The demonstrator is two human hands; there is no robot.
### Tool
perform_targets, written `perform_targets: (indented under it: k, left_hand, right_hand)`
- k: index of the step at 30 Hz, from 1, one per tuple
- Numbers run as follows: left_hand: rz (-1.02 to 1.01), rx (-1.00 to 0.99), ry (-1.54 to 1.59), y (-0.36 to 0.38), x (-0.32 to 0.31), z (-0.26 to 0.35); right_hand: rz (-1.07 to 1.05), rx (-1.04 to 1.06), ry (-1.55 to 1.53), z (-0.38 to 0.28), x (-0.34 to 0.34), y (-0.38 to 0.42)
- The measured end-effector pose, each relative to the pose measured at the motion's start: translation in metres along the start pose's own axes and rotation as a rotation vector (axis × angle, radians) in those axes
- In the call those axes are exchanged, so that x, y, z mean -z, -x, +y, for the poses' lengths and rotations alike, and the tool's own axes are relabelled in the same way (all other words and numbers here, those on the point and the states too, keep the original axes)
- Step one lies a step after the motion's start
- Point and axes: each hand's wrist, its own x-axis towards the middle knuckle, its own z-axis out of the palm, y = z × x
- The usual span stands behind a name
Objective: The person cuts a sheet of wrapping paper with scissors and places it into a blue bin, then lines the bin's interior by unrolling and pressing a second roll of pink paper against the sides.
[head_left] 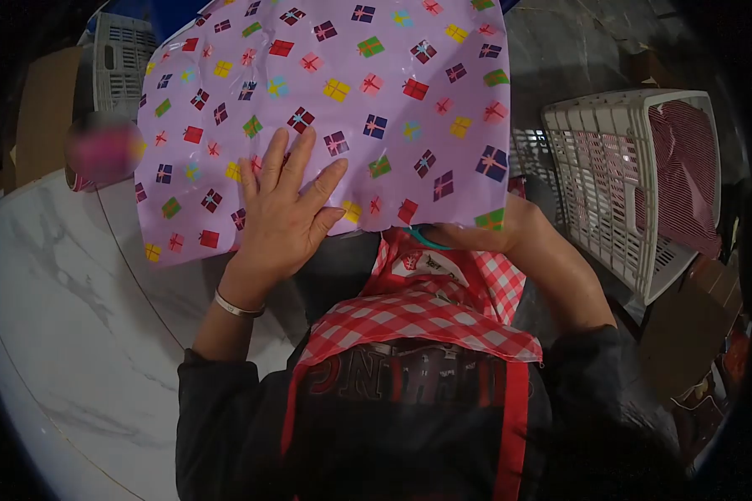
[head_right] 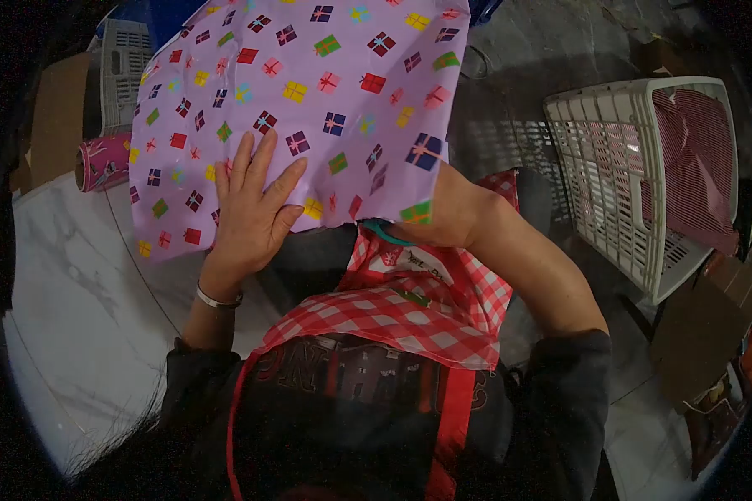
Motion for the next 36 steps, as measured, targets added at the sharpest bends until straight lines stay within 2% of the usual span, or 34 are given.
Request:
perform_targets:
  k: [3, 6, 9, 12, 18, 20, 23, 26, 29, 33, 36]
  left_hand:
    - [-0.007, -0.002, -0.010, 0.000, 0.001, 0.001]
    - [-0.013, -0.008, 0.001, -0.001, 0.001, 0.000]
    - [-0.002, -0.014, 0.010, 0.000, 0.000, -0.001]
    - [0.002, -0.021, 0.011, 0.000, 0.001, -0.001]
    - [-0.015, -0.058, -0.042, -0.009, 0.005, -0.001]
    - [-0.013, -0.047, -0.046, -0.011, 0.005, -0.002]
    - [0.008, -0.055, -0.035, -0.008, 0.002, -0.003]
    - [0.000, -0.036, -0.023, -0.008, 0.002, 0.000]
    - [-0.010, -0.018, 0.015, -0.009, 0.004, 0.000]
    - [0.005, -0.030, 0.041, -0.007, 0.007, -0.006]
    - [-0.063, -0.035, -0.037, -0.011, 0.011, -0.009]
  right_hand:
    - [-0.036, -0.003, -0.076, 0.000, -0.001, -0.001]
    - [-0.018, 0.006, 0.004, -0.001, 0.004, 0.001]
    - [-0.037, 0.036, -0.126, 0.003, 0.004, 0.000]
    - [0.032, 0.049, -0.126, 0.001, 0.007, 0.000]
    - [-0.052, 0.056, -0.363, 0.011, 0.001, 0.015]
    - [-0.097, 0.064, -0.080, 0.013, -0.006, 0.015]
    - [-0.141, 0.016, -0.238, 0.009, 0.001, 0.000]
    - [-0.180, 0.065, -0.031, 0.005, -0.001, -0.006]
    - [0.024, 0.239, 0.294, 0.000, 0.003, -0.015]
    - [-0.009, 0.155, 0.037, -0.002, 0.009, -0.015]
    - [-0.072, 0.133, 0.041, 0.001, 0.009, -0.002]
